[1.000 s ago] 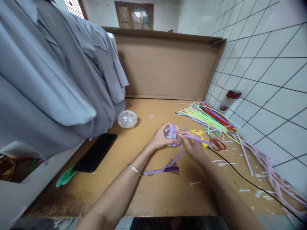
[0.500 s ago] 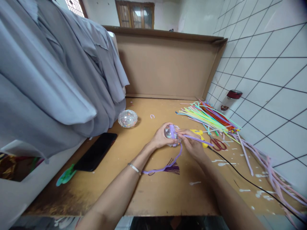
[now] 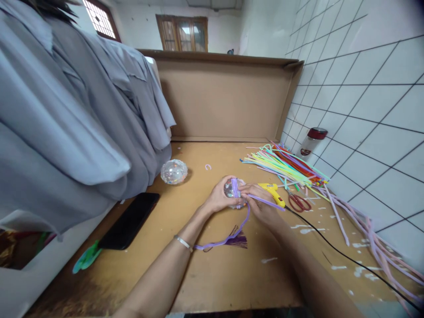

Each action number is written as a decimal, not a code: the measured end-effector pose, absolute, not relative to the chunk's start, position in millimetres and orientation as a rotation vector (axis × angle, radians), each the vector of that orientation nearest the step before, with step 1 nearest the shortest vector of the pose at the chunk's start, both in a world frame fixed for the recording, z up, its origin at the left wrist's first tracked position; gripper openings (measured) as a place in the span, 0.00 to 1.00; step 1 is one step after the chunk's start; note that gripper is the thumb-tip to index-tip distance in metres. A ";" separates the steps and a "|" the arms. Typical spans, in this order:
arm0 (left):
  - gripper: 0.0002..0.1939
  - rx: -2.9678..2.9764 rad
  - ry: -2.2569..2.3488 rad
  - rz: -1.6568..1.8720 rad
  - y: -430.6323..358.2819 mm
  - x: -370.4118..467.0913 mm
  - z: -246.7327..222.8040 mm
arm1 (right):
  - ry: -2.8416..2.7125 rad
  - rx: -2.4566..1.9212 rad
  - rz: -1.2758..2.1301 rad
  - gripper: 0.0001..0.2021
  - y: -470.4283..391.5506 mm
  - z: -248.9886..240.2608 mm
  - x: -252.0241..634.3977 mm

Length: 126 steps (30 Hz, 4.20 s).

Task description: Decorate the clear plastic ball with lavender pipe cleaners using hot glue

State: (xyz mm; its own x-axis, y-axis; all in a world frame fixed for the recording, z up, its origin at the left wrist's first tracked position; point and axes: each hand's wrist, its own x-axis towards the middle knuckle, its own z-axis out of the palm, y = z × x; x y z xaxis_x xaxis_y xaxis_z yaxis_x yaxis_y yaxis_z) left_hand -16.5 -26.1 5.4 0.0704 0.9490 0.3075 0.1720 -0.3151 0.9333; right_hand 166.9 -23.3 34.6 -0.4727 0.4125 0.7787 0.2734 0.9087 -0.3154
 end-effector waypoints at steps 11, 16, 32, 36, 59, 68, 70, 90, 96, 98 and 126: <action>0.40 1.664 1.236 1.325 -25.3 -15.1 4.9 | -2.134 -0.465 0.164 0.10 -24.4 36.7 169.6; 0.38 1.729 1.249 1.368 -24.6 -15.0 4.9 | -2.136 -0.475 0.190 0.11 -23.3 34.0 169.3; 0.40 1.740 1.224 1.355 -26.5 -14.7 3.1 | -2.151 -0.510 0.180 0.11 -24.1 34.7 168.6; 0.39 1.740 1.213 1.338 -27.4 -14.9 3.3 | -2.142 -0.520 0.186 0.11 -24.2 35.5 169.2; 0.35 1.770 1.199 1.336 -26.6 -15.5 3.5 | -2.137 -0.547 0.228 0.10 -21.3 30.6 170.1; 0.33 1.775 1.180 1.356 -27.3 -15.6 4.3 | -2.159 -0.538 0.148 0.11 -23.7 36.0 171.2; 0.33 1.775 1.179 1.354 -27.1 -15.8 4.0 | -2.163 -0.542 0.146 0.11 -23.9 36.8 171.3; 0.32 1.884 1.147 1.412 -22.4 -17.3 1.9 | -2.159 -0.553 0.148 0.10 -24.1 37.6 172.3; 0.32 1.919 1.165 1.401 -20.8 -20.2 0.4 | -2.174 -0.539 0.138 0.11 -22.8 36.5 172.8; 0.32 1.940 1.165 1.399 -20.8 -21.3 0.1 | -2.172 -0.535 0.137 0.11 -22.6 36.2 172.8; 0.37 2.069 1.292 1.357 -28.8 -8.9 5.6 | -2.059 -0.553 0.182 0.08 -18.5 32.8 171.6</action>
